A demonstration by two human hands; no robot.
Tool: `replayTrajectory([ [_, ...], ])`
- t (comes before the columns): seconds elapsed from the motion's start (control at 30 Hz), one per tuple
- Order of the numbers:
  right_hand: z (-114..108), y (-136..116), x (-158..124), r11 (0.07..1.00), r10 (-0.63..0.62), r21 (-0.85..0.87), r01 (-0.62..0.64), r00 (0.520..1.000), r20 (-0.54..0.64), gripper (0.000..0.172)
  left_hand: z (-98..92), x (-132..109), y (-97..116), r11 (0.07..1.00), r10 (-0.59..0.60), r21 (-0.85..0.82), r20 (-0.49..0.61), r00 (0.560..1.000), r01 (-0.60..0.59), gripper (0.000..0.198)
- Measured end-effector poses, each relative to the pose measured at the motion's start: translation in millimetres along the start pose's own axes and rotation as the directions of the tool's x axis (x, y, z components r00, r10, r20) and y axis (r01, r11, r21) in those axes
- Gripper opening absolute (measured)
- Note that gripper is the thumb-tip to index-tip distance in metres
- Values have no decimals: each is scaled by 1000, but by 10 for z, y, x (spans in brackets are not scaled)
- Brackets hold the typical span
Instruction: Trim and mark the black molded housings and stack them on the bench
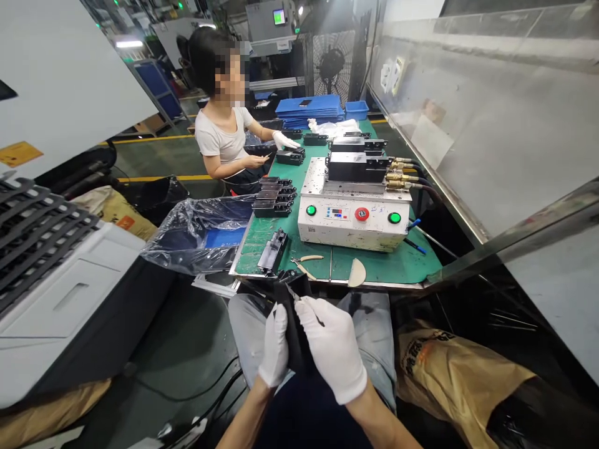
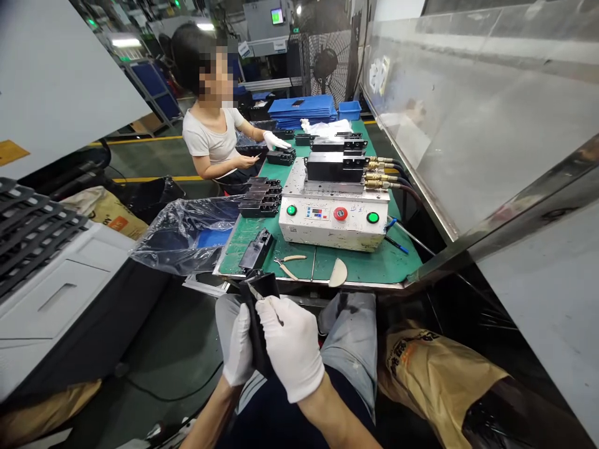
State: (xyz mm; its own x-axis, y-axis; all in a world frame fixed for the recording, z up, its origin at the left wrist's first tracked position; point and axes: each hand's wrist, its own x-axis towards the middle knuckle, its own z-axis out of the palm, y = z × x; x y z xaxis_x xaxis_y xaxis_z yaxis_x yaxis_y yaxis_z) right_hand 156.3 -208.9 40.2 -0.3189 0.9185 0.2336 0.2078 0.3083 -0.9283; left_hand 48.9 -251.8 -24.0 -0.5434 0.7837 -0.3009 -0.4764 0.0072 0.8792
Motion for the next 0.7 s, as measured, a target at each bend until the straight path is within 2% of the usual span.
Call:
replayTrajectory([
  [0.3, -10, 94, 43, 999, -25, -24, 25, 1000, 7, 37, 21, 3, 13, 992, 36, 121, 30, 999, -39, 64],
  [0.57, 28, 140, 8, 998, -26, -58, 26, 1000, -12, 37, 131, -8, 99, 979, 81, 187, -11, 997, -78, 75],
  [0.7, 27, 147, -4, 995, -34, -95, 31, 999, -32, 37, 91, 2, 63, 953, 141, 272, -18, 990, -131, 76],
])
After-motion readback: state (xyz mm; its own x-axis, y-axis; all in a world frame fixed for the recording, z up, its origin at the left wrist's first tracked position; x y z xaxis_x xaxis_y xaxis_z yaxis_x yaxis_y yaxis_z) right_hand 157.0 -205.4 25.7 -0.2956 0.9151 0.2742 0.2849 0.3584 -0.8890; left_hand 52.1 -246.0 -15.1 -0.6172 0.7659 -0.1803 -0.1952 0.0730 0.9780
